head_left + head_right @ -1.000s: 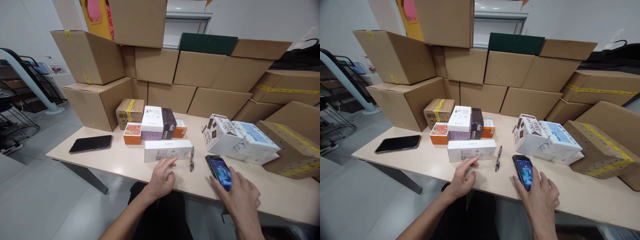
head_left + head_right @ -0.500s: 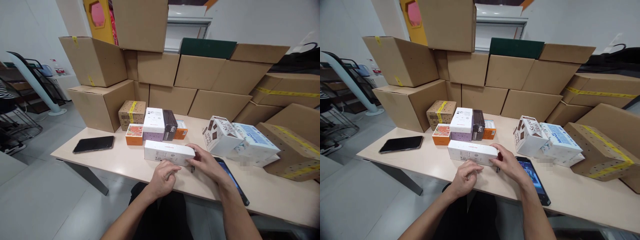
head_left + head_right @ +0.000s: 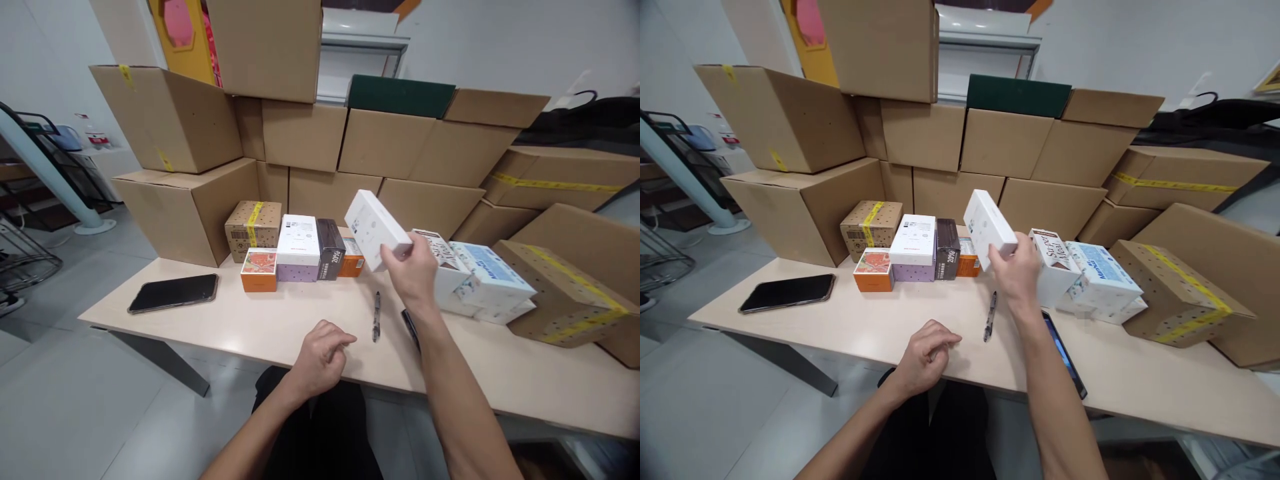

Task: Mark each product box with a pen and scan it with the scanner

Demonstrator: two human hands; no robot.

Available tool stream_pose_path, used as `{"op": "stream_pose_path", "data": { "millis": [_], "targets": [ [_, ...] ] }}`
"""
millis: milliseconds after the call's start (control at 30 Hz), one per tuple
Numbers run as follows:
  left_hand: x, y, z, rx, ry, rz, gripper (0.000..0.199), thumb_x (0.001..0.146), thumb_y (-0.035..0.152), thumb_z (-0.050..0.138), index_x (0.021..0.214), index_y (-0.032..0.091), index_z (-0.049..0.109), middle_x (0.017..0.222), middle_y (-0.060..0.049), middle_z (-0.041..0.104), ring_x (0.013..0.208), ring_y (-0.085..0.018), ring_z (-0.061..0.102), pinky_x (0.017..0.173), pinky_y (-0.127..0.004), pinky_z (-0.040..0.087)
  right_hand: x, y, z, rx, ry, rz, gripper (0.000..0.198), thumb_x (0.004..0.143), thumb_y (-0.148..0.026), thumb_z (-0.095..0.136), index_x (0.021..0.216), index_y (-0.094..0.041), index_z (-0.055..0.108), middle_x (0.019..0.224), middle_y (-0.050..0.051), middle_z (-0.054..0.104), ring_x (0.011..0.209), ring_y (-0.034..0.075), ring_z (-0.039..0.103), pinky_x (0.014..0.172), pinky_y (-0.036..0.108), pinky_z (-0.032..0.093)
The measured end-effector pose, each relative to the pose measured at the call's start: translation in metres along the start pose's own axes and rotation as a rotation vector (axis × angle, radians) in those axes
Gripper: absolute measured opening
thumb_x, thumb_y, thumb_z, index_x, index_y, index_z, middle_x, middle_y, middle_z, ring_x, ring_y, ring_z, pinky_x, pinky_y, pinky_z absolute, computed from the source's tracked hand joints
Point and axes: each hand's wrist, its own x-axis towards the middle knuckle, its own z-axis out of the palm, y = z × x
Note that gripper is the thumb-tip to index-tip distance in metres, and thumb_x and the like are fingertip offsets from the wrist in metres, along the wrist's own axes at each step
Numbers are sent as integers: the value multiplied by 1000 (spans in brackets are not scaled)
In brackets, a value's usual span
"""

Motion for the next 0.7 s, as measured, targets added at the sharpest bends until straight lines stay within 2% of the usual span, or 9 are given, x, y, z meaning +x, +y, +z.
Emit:
{"op": "stream_pose_path", "data": {
  "millis": [133, 267, 400, 467, 567, 633, 700],
  "targets": [
    [0, -1, -1, -21, 11, -14, 43, 72, -1, 45, 100, 18, 71, 79, -5, 68, 78, -18, 60, 70, -31, 51, 0, -23, 36, -44, -134, -30, 41, 80, -40, 58, 109, -12, 56, 104, 16, 62, 93, 26, 56, 84, 41, 46],
    [1, -1, -2, -17, -1, -13, 44, 71, -2, 44, 100, 18, 71, 79, -5, 67, 78, -18, 60, 70, -31, 51, -5, -28, 46, -28, -191, -51, 46, 84, -46, 57, 115, -12, 55, 106, 16, 61, 94, 26, 56, 83, 40, 45],
    [1, -2, -3, -26, -9, -3, 44, 73, -1, 45, 102, 19, 71, 79, -5, 67, 77, -17, 60, 70, -31, 51, -2, -10, 20, -52, -196, -31, 62, 86, -60, 52, 126, -13, 53, 102, 13, 60, 90, 25, 56, 84, 41, 45],
    [1, -2, -3, -32, -8, 6, 43, 73, -1, 45, 102, 19, 70, 79, -4, 67, 77, -17, 59, 70, -31, 50, 0, 7, 0, -196, -91, -7, 63, 89, -61, 47, 127, -12, 56, 107, 17, 60, 99, 29, 54, 88, 46, 43],
    [1, -2, -3, -37, -16, 13, 43, 74, -1, 45, 103, 19, 70, 80, -4, 67, 77, -17, 59, 70, -31, 50, -1, 38, -25, -508, 54, 67, 67, 89, -60, 48, 129, -7, 56, 131, 29, 48, 120, 43, 41, 93, 59, 36],
    [2, -1, -2, -40, -21, 10, 43, 74, -1, 45, 103, 19, 70, 80, -4, 67, 77, -17, 59, 70, -31, 50, -5, 57, -32, -629, 42, 106, 65, 89, -57, 48, 127, -4, 56, 139, 34, 40, 127, 48, 34, 94, 66, 32],
    [2, -1, -2, -39, -20, 7, 43, 74, -1, 45, 102, 19, 70, 80, -4, 67, 77, -17, 59, 70, -31, 50, -10, 69, -32, -686, 3, 89, 57, 91, -51, 47, 123, -4, 58, 137, 33, 42, 132, 49, 30, 96, 69, 28]
  ]
}}
